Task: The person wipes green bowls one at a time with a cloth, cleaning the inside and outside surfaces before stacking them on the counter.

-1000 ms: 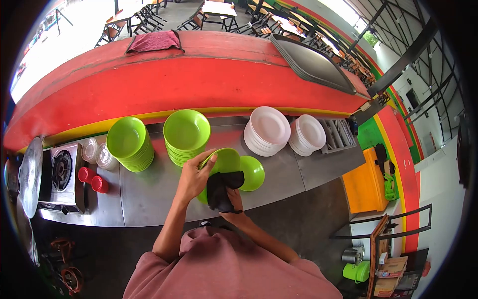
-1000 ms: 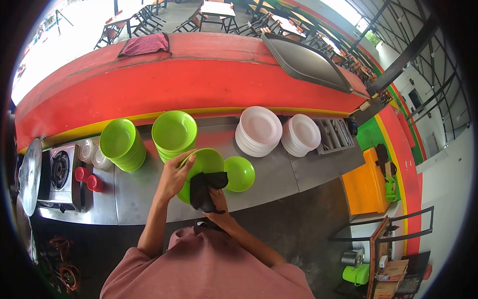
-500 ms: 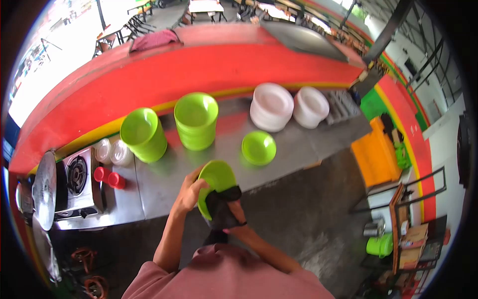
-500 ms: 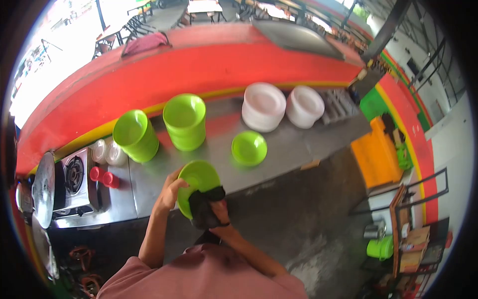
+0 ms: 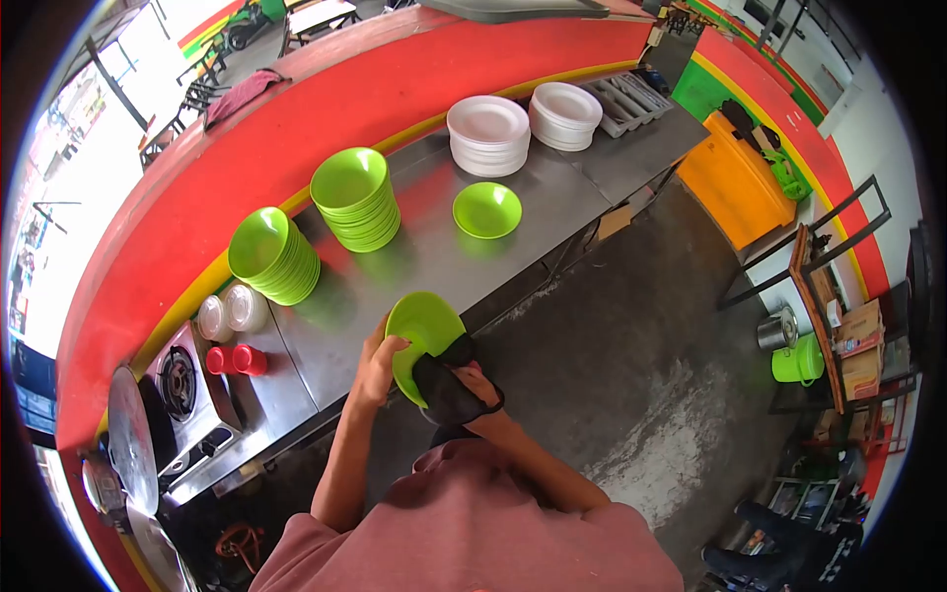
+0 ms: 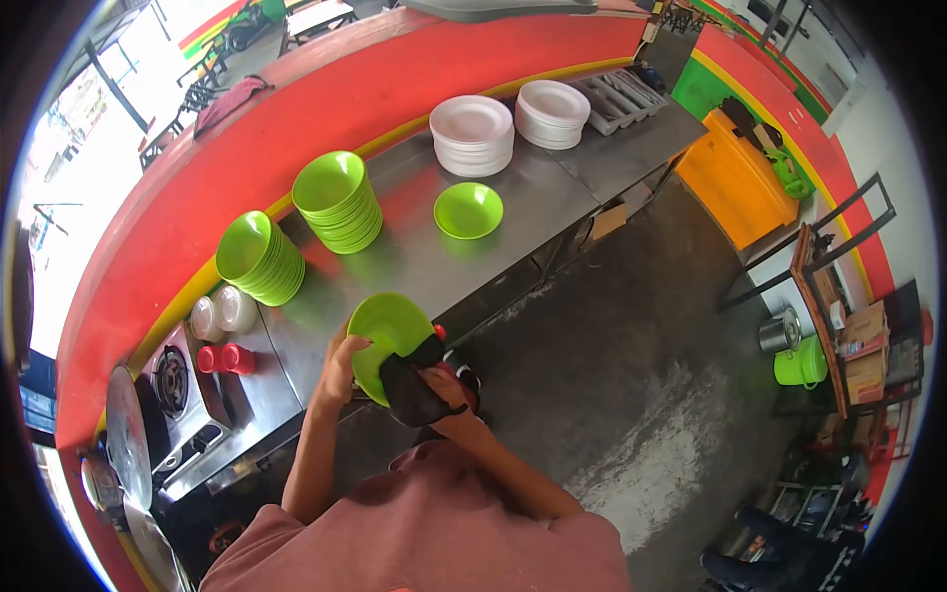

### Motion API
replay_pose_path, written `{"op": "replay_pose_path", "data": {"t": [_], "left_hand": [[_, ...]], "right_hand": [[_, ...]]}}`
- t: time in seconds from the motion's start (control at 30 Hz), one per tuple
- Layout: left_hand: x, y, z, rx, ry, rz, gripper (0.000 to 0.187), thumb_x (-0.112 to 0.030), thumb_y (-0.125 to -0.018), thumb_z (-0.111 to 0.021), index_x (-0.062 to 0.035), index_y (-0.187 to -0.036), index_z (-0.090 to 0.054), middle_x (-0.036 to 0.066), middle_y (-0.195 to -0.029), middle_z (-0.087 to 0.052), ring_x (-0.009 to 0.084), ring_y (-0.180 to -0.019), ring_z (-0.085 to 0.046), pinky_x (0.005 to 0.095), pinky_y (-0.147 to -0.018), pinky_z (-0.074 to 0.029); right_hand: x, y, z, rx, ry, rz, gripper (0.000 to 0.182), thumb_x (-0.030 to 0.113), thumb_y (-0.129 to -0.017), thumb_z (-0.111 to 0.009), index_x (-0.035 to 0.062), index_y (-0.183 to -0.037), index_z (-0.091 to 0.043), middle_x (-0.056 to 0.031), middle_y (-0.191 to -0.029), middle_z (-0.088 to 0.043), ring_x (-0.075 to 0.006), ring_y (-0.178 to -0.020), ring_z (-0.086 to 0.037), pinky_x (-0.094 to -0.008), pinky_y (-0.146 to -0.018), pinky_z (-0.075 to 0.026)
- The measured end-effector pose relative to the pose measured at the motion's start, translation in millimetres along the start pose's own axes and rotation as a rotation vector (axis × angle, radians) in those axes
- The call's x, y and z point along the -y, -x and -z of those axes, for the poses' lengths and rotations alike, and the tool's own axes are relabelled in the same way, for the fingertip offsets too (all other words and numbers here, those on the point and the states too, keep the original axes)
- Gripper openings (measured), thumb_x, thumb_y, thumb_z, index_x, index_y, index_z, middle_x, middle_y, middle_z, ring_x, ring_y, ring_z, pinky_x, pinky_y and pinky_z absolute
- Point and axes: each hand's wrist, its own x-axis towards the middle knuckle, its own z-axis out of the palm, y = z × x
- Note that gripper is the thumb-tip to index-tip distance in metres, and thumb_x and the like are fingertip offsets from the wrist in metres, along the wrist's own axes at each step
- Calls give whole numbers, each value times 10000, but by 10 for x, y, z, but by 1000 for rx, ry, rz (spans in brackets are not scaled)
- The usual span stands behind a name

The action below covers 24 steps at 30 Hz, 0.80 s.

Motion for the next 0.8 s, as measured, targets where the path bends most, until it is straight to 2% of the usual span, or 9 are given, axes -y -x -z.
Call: {"op": "replay_pose_path", "data": {"t": [0.07, 0.17, 0.27, 0.33, 0.43, 0.57, 0.63, 0.67, 0.8], "left_hand": [[-175, 49, -66, -41, 35, 2, 669, -180, -844, -513, 49, -1462, -399, 169, -1385, -536, 251, -1260, -508, 352, -1065, -395], [-174, 74, -223, -131, 100, -150, 684, -165, -846, -525, 24, -1485, -371, 170, -1406, -514, 254, -1273, -499, 351, -1070, -393], [230, -62, -34, -106, -8, -44, 694, -170, -848, -538, 8, -1494, -359, 163, -1415, -506, 252, -1288, -489, 349, -1071, -394], [93, -126, -19, -103, 94, -22, 682, -158, -819, -530, 16, -1466, -404, 147, -1333, -564, 248, -1232, -529, 337, -1060, -400], [-130, -286, 228, -63, 55, -32, 664, -143, -794, -507, 18, -1437, -461, 140, -1278, -607, 247, -1184, -564, 331, -1044, -412], [-476, -509, 336, -41, 40, 57, 682, -149, -816, -530, 4, -1472, -424, 147, -1338, -574, 248, -1224, -545, 342, -1032, -427], [-412, -653, 268, -118, 133, -30, 688, -156, -839, -546, -4, -1493, -392, 142, -1343, -560, 242, -1240, -531, 341, -1031, -426], [-343, -700, 224, -154, 176, -62, 693, -160, -850, -554, -9, -1503, -376, 139, -1346, -553, 239, -1248, -524, 340, -1030, -425], [188, -889, 273, -131, 138, 112, 595, -187, -882, -549, -27, -1443, -434, 121, -1316, -560, 227, -1183, -561, 354, -1016, -440]], "right_hand": [[-20, -68, 8, -20, -18, 4, 371, 126, -761, -765, 58, -1117, -687, -120, -1127, -698, -294, -1076, -651, -414, -946, -493], [234, -335, 67, -62, -81, -27, 364, 142, -768, -758, 63, -1118, -694, -127, -1135, -697, -299, -1106, -642, -409, -963, -488], [353, -303, -102, -54, -154, -120, 369, 156, -767, -753, 65, -1120, -695, -131, -1143, -694, -298, -1129, -638, -408, -986, -485], [147, -257, -260, -38, -257, -163, 374, 161, -770, -746, 62, -1126, -689, -128, -1152, -691, -291, -1141, -637, -409, -1003, -482], [-285, -357, -403, -28, 31, 39, 375, 167, -787, -727, 62, -1144, -681, -122, -1181, -684, -281, -1165, -631, -407, -1026, -478], [-398, -811, -166, -39, 77, 149, 373, 170, -794, -713, 62, -1148, -672, -121, -1198, -680, -276, -1175, -625, -405, -1016, -484], [-373, -983, -99, 21, 104, 108, 368, 171, -785, -720, 63, -1134, -675, -126, -1192, -681, -279, -1156, -633, -407, -1007, -487], [-301, -1027, -100, 38, 85, -21, 365, 164, -784, -718, 61, -1131, -673, -128, -1188, -681, -282, -1147, -635, -410, -1000, -491], [-113, -898, -297, 86, 31, -322, 354, 137, -784, -712, 50, -1124, -667, -138, -1180, -680, -298, -1120, -639, -421, -972, -504]]}}
